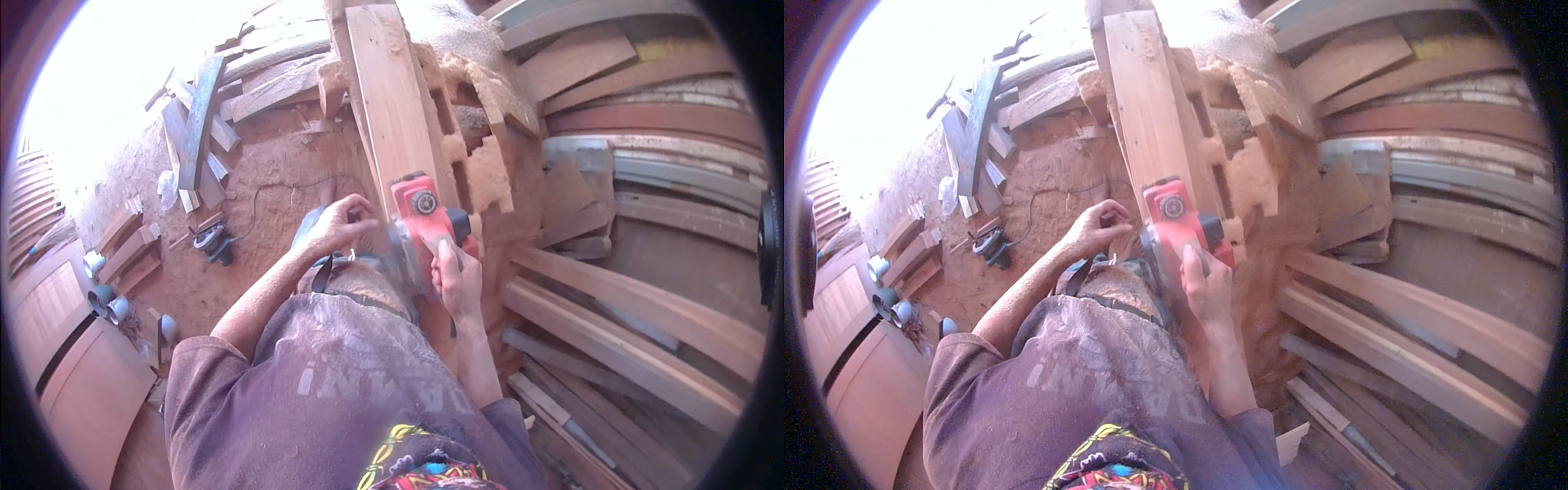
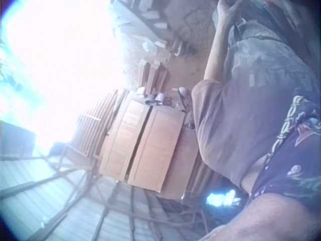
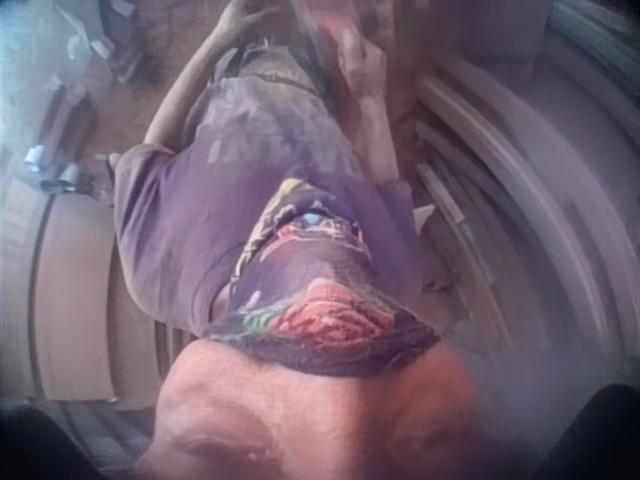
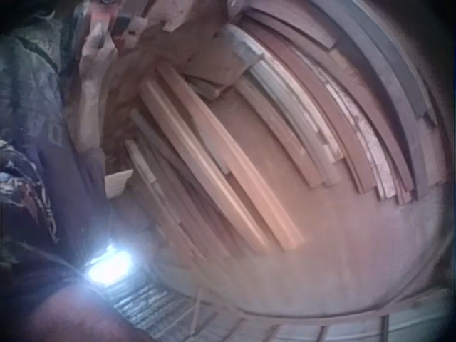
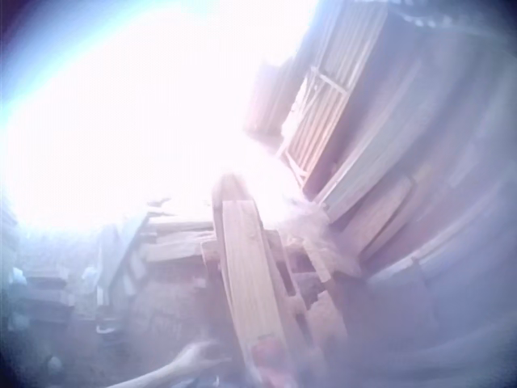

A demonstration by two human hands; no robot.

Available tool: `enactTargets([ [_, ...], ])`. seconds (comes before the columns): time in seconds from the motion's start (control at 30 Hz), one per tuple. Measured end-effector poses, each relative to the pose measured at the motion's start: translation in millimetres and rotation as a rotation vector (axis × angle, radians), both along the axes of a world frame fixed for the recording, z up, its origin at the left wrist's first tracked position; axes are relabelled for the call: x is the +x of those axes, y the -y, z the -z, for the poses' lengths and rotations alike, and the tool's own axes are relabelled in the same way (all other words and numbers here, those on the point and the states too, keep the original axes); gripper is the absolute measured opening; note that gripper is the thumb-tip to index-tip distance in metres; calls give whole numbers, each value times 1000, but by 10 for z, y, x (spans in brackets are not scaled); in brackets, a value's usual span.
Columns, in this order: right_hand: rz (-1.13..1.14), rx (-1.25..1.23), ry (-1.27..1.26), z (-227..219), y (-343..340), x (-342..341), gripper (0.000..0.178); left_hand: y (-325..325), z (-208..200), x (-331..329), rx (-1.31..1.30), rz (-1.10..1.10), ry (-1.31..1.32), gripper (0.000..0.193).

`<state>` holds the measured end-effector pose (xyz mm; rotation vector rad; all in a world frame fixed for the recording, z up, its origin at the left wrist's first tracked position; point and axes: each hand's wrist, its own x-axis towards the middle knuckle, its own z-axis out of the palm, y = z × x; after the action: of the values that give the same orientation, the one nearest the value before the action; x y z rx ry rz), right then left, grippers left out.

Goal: The person uses a circular saw to cut wooden planks and a hand planer to smooth the cut edges. They handle the planks, position them for cutting, and move the cut pieces aside.

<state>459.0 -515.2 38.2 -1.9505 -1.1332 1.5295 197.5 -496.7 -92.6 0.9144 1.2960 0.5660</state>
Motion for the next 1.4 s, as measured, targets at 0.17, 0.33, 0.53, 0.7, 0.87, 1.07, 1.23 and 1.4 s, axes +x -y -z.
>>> enactTargets([
  [0.17, -33, 48, -111, 84, -858, -404, 48, -446, -181, 17, -13, 258, -30, 50],
  [0.33, -82, 75, -52, 180, -1761, -851, 50, -593, 153, -1, 107, 382, -131, 51],
  [0.53, -68, 72, -84, 215, -2909, -1445, 52, -792, 82, -1, 85, 536, -260, 46],
  [0.7, -148, 64, -143, 225, -3654, -1445, 50, -792, 103, -7, 71, 532, -262, 56],
  [0.87, -123, 238, -158, 216, -3259, -1342, 63, -708, 51, 8, 63, 474, -270, 64],
  [1.07, -26, 273, -214, 43, -1610, -564, 54, -434, 349, -232, 126, 167, -164, 43],
  [1.23, -29, 170, 27, -62, 422, 129, 47, 82, 381, -630, -162, -108, -188, 37],
  [1.4, 102, -47, 44, -173, 1493, 466, 41, 716, 643, -766, -204, -123, -314, 47],
])
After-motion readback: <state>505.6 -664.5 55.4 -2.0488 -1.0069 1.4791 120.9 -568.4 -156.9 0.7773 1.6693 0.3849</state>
